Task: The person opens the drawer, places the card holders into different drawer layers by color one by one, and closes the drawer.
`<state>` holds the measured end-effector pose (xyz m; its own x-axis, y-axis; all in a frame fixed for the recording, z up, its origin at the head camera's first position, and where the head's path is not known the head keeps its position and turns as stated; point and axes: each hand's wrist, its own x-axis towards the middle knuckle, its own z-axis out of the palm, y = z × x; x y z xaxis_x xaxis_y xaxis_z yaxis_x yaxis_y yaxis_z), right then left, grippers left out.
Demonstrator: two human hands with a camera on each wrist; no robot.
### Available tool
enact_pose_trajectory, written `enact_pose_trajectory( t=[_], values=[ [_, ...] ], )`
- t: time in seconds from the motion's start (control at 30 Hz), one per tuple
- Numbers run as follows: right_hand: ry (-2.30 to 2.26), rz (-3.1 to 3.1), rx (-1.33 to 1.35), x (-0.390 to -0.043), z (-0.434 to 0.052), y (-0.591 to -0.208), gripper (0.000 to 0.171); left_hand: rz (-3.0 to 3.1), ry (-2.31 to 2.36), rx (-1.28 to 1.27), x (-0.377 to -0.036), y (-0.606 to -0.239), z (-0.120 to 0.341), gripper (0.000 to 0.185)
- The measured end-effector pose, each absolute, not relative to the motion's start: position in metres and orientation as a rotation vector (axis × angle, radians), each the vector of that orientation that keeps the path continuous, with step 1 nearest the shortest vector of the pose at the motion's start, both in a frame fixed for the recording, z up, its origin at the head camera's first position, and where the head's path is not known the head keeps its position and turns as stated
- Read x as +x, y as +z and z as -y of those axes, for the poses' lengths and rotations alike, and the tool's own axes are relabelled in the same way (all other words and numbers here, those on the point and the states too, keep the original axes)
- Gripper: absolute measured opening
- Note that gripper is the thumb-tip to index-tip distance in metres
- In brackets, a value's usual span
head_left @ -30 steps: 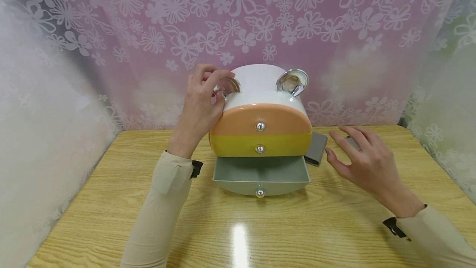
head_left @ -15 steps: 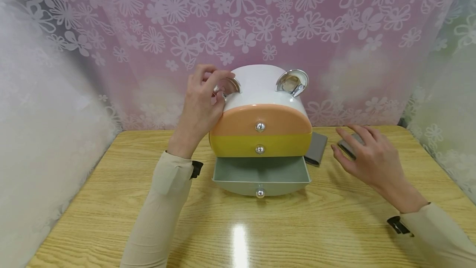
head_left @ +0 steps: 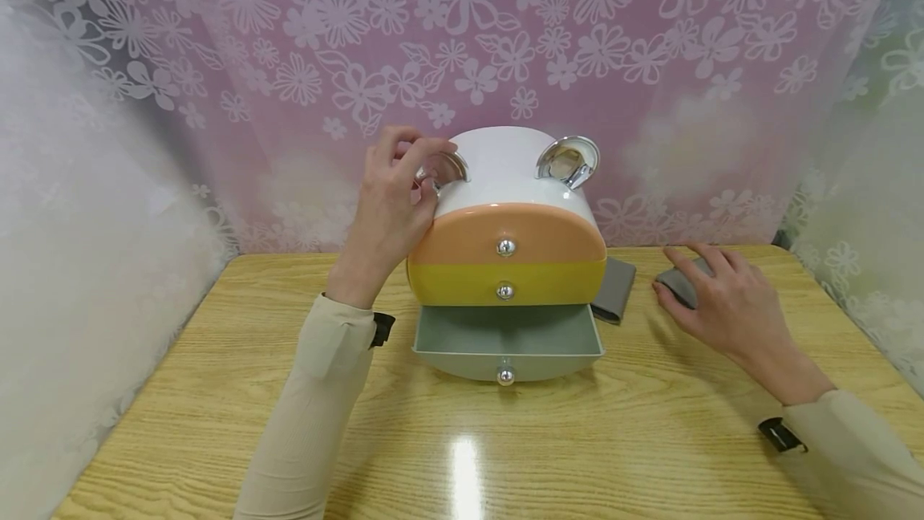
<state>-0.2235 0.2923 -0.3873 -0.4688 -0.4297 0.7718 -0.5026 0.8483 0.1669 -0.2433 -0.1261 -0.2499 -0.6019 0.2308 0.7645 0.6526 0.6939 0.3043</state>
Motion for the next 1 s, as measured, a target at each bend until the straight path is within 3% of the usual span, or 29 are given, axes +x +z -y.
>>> enact_pose_trajectory(
  t=[0.37, 0.57, 1.0],
  values=[
    [0.059, 2.223, 0.654, -0.233, -0.309, -0.394, 0.078, 2.171, -0.755, -0.677, -0.244, -0.250, 0.126, 0.039],
    [0.026, 2.411, 0.604, -0.233, -0.318, -0.394, 0.063, 2.170, -0.757, -0.680, -0.244, -0.251, 0.126, 0.039],
    [-0.065, 2.932, 0.509, -0.241, -0.332, -0.389, 0.082, 2.179, -0.756, -0.677, -0.244, -0.250, 0.126, 0.040]
  ],
)
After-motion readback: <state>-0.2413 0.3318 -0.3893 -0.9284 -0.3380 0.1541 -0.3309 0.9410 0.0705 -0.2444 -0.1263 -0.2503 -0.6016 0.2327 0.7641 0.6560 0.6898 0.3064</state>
